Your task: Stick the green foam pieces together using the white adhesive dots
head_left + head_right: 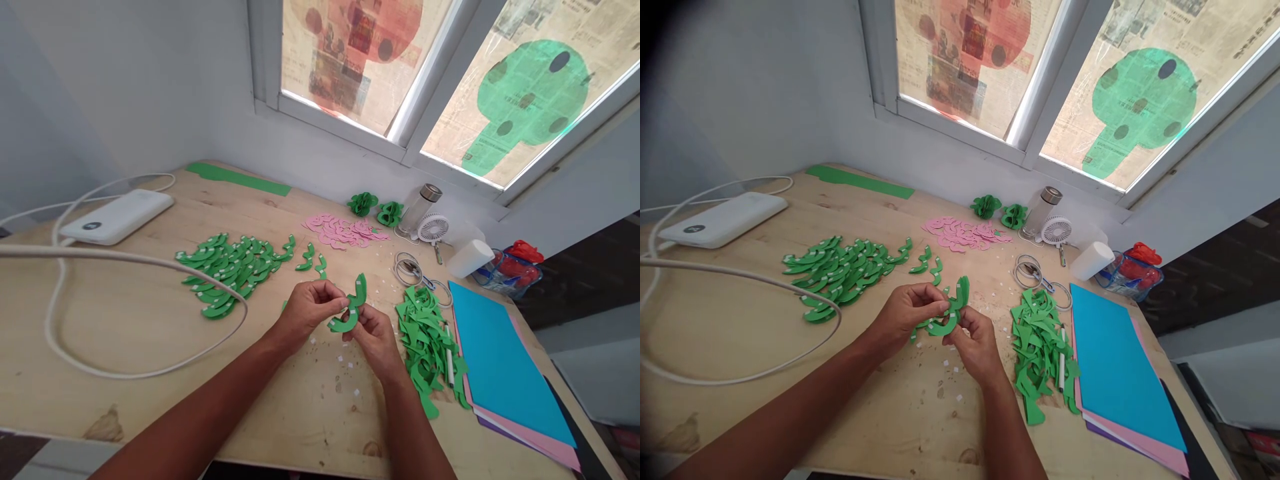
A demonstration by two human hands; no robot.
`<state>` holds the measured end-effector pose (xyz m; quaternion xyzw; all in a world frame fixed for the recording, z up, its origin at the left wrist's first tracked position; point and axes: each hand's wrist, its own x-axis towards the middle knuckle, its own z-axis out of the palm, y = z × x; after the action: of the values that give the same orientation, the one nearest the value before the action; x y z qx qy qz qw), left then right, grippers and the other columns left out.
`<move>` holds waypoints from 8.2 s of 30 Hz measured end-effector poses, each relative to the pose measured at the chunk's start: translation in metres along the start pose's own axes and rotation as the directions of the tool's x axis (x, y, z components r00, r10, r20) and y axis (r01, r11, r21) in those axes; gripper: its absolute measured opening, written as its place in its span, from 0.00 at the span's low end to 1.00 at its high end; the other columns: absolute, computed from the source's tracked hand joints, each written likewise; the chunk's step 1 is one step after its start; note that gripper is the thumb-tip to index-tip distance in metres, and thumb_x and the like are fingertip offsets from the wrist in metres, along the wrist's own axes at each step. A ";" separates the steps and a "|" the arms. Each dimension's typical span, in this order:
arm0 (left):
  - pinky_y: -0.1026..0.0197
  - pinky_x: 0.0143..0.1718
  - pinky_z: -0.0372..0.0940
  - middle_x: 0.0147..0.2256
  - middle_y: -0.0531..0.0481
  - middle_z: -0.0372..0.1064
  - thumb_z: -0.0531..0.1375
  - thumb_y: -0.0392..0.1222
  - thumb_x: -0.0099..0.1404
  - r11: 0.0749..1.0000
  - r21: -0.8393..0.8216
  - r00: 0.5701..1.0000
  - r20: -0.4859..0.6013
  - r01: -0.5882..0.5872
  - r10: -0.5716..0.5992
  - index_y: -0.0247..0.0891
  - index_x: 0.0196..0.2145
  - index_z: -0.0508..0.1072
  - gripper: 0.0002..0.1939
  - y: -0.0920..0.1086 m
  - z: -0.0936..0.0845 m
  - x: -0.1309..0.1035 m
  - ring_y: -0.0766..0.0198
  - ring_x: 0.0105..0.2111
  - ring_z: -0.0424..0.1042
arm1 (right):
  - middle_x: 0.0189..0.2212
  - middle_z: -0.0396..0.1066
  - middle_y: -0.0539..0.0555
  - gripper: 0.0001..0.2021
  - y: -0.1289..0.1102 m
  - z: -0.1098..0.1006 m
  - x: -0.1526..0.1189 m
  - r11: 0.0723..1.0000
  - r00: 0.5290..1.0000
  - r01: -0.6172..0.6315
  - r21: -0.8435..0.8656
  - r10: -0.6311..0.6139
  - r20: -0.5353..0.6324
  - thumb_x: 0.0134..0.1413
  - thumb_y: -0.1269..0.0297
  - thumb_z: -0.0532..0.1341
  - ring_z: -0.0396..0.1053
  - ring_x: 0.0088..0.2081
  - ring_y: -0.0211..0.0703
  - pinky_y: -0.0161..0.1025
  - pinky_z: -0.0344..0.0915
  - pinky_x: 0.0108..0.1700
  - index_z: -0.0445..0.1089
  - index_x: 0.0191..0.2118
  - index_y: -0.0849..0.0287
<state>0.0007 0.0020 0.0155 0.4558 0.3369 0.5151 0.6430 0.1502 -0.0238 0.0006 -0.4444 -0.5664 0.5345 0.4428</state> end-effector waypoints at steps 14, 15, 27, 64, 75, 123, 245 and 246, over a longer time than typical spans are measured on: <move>0.66 0.24 0.61 0.20 0.51 0.69 0.65 0.38 0.51 1.000 0.016 0.999 -0.025 -0.024 0.025 0.34 0.20 0.70 0.08 0.001 0.002 -0.002 0.67 0.22 0.66 | 0.21 0.66 0.50 0.12 0.002 -0.002 -0.001 0.997 0.999 0.039 -0.059 -0.039 0.005 0.50 0.55 0.61 0.63 0.25 0.38 0.35 0.59 0.30 0.69 0.29 0.59; 0.66 0.24 0.61 0.20 0.51 0.69 0.65 0.38 0.51 1.000 0.016 0.999 -0.028 -0.025 0.025 0.34 0.20 0.70 0.08 0.001 0.003 -0.002 0.67 0.22 0.66 | 0.20 0.66 0.50 0.12 0.002 -0.002 -0.001 0.997 0.999 0.041 -0.066 -0.041 0.003 0.50 0.55 0.61 0.63 0.25 0.38 0.35 0.59 0.30 0.69 0.29 0.59; 0.66 0.25 0.63 0.21 0.54 0.69 0.65 0.36 0.51 0.999 -0.028 0.998 -0.054 -0.045 0.043 0.34 0.24 0.69 0.07 0.000 0.005 -0.003 0.68 0.22 0.68 | 0.20 0.65 0.48 0.11 -0.001 0.000 0.000 1.000 1.000 0.024 0.002 -0.024 0.003 0.50 0.55 0.62 0.62 0.24 0.36 0.33 0.60 0.28 0.69 0.29 0.59; 0.67 0.28 0.63 0.24 0.53 0.68 0.67 0.37 0.45 0.995 -0.047 0.955 -0.287 -0.089 0.071 0.35 0.28 0.73 0.10 -0.013 0.000 0.007 0.69 0.25 0.67 | 0.21 0.64 0.44 0.15 0.005 0.015 -0.002 0.868 0.897 0.109 -0.484 -0.295 -0.328 0.47 0.66 0.60 0.64 0.25 0.37 0.35 0.61 0.31 0.61 0.43 0.58; 0.67 0.28 0.62 0.24 0.54 0.68 0.67 0.39 0.46 0.996 -0.020 0.956 -0.282 -0.086 0.077 0.35 0.27 0.73 0.10 -0.015 0.001 0.006 0.69 0.25 0.67 | 0.18 0.58 0.44 0.07 0.006 0.019 -0.004 0.875 0.891 0.123 -0.468 -0.305 -0.336 0.48 0.66 0.59 0.58 0.22 0.36 0.34 0.57 0.28 0.61 0.35 0.56; 0.65 0.27 0.63 0.23 0.55 0.68 0.69 0.33 0.43 0.940 -0.335 0.974 -0.185 0.065 -0.133 0.34 0.31 0.72 0.14 -0.016 -0.002 0.007 0.70 0.22 0.67 | 0.14 0.51 0.43 0.16 0.013 0.020 0.004 0.980 0.962 -0.091 -0.176 0.040 -0.271 0.45 0.56 0.60 0.47 0.18 0.31 0.32 0.44 0.21 0.56 0.17 0.58; 0.66 0.27 0.61 0.26 0.49 0.70 0.68 0.42 0.47 0.950 -0.268 0.984 -0.029 0.163 -0.177 0.33 0.28 0.76 0.12 0.002 -0.001 0.002 0.68 0.24 0.66 | 0.17 0.53 0.44 0.11 0.015 0.023 0.001 0.995 0.984 -0.017 -0.099 -0.001 -0.180 0.44 0.61 0.61 0.50 0.21 0.32 0.32 0.48 0.22 0.59 0.21 0.59; 0.66 0.27 0.61 0.26 0.49 0.70 0.68 0.42 0.47 0.949 -0.270 0.984 -0.030 0.162 -0.176 0.33 0.29 0.76 0.12 0.002 -0.001 0.002 0.68 0.24 0.66 | 0.17 0.53 0.44 0.11 0.015 0.023 0.001 0.995 0.984 -0.021 -0.097 0.003 -0.179 0.44 0.61 0.61 0.50 0.21 0.32 0.32 0.48 0.23 0.59 0.21 0.59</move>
<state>0.0002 0.0043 0.0168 0.3205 0.3193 0.5108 0.7310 0.1282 -0.0268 -0.0151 -0.5152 -0.5475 0.4663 0.4662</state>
